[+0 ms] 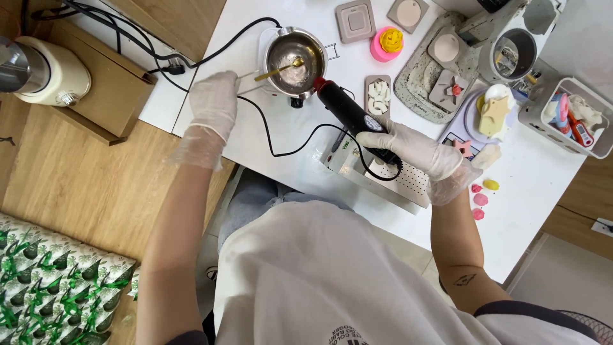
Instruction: Melting wax or a base substance in a metal pot using a handheld heat gun.
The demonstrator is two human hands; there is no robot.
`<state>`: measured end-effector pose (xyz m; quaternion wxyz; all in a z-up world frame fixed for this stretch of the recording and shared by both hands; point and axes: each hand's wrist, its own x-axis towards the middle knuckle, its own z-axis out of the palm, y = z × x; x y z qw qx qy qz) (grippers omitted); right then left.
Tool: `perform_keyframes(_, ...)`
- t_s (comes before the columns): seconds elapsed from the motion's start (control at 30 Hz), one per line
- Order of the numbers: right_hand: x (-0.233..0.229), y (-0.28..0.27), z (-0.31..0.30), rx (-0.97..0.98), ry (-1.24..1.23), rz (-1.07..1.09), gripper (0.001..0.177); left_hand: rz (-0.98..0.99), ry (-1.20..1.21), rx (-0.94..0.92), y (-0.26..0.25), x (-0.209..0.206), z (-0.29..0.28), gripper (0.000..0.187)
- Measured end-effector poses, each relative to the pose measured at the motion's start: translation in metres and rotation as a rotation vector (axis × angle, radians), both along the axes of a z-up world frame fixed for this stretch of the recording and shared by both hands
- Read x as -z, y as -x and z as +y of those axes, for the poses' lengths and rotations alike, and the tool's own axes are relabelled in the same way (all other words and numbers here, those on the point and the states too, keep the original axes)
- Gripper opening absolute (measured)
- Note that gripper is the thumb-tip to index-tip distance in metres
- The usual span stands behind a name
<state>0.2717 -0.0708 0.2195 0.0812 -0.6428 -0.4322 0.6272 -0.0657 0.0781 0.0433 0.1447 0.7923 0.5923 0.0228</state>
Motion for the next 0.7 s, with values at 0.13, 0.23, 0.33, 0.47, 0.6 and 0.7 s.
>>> perform_keyframes(0.13,-0.012,0.015,0.001,-0.035,-0.003,-0.011,0.074,0.105,-0.142,0.194,0.011,0.021,0.04,0.014)
perform_keyframes(0.23,-0.006,0.02,0.003,-0.002,0.032,0.015,0.078,0.232,-0.237,0.347,0.014,0.021,0.063,0.008)
perform_keyframes(0.33,-0.006,0.025,0.008,0.011,-0.004,0.073,0.078,0.292,-0.353,0.463,0.013,0.018,0.078,0.012)
perform_keyframes(0.47,-0.02,0.039,0.017,0.089,0.11,0.12,0.074,0.306,-0.431,0.544,0.007,0.022,0.1,0.013)
perform_keyframes(0.6,-0.013,0.047,0.023,0.129,0.158,0.177,0.066,0.357,-0.454,0.6,-0.004,0.023,0.118,0.012)
perform_keyframes(0.7,-0.008,0.052,0.03,0.079,0.069,0.116,0.064,0.389,-0.456,0.631,-0.013,0.02,0.128,0.012)
